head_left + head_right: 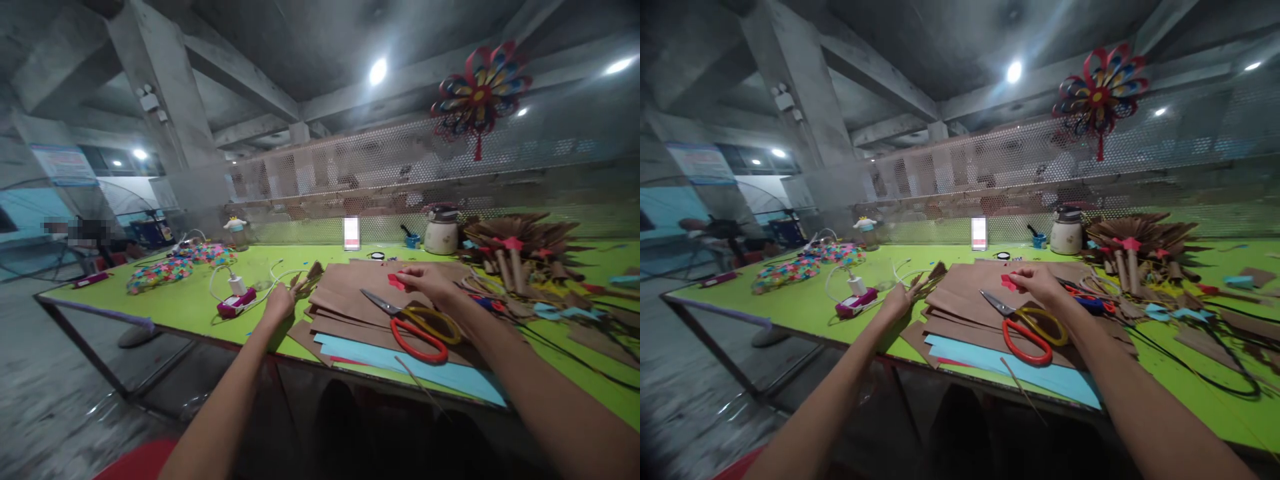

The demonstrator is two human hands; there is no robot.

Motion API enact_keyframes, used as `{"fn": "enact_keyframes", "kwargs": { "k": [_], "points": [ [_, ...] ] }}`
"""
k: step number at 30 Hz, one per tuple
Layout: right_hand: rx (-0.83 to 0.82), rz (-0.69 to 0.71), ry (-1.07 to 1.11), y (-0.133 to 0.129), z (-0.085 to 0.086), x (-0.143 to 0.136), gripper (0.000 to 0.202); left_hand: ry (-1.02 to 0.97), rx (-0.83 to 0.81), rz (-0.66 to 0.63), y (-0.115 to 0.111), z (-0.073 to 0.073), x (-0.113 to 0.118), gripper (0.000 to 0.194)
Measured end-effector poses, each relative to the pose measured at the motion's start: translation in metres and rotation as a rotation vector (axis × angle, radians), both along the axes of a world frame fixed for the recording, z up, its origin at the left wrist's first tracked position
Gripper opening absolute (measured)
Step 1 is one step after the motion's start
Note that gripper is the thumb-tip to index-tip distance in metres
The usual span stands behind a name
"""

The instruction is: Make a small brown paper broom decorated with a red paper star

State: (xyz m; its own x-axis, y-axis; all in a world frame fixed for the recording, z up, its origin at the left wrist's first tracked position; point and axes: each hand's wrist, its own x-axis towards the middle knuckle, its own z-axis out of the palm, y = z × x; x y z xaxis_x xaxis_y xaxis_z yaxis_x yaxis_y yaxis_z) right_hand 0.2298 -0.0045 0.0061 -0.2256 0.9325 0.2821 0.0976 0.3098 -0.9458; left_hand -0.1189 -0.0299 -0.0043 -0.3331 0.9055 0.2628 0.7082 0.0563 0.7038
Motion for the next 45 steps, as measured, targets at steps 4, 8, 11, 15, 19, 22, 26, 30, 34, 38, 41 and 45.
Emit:
{"fn": "enact_keyframes", "kwargs": {
  "k": [4,8,11,15,19,22,26,30,34,38,41,45],
  "points": [
    [-0.002,0.011,0.018,-0.001,0.002,-0.002,0.034,-0.113,0.131,0.122,-0.019,0.016,-0.005,0.022],
    [-0.015,0.027,0.024,-0.002,0.001,-0.006,0.035,-0.391,0.294,-0.047,-0.042,0.039,0.015,0.024],
    [0.01,0.054,0.009,-0.006,0.004,-0.01,0.037,-0.708,0.459,-0.249,-0.059,0.053,0.046,0.037],
    [0.086,0.124,0.032,-0.019,0.018,-0.012,0.035,-0.922,0.441,-0.421,-0.065,0.061,0.088,0.024],
    [0.137,0.139,0.054,-0.034,0.037,-0.005,0.028,-1.034,0.345,-0.549,-0.044,0.065,0.123,0.026],
    [0.137,0.179,0.139,-0.037,0.046,0.003,0.024,-1.016,0.252,-0.644,-0.025,0.068,0.147,0.027],
    [0.181,0.154,0.263,-0.037,0.049,0.007,0.021,-0.898,0.125,-0.775,-0.01,0.058,0.176,0.028],
    [0.214,0.061,0.145,-0.04,0.051,0.002,0.019,-0.881,0.04,-0.804,-0.002,0.04,0.192,0.025],
    [0.247,0.03,0.045,-0.038,0.049,-0.004,0.016,-0.987,0.001,-0.716,0.004,0.032,0.189,0.02],
    [0.232,0.021,0.047,-0.029,0.04,-0.009,0.015,-1.209,-0.108,-0.731,0.002,0.035,0.176,0.013],
    [0.216,-0.034,0.09,-0.023,0.034,-0.014,0.017,-1.269,-0.176,-0.767,-0.001,0.036,0.172,0.014],
    [0.175,-0.05,0.152,-0.017,0.022,-0.025,0.02,-1.149,-0.132,-0.819,-0.001,0.03,0.178,0.024]
  ]
}}
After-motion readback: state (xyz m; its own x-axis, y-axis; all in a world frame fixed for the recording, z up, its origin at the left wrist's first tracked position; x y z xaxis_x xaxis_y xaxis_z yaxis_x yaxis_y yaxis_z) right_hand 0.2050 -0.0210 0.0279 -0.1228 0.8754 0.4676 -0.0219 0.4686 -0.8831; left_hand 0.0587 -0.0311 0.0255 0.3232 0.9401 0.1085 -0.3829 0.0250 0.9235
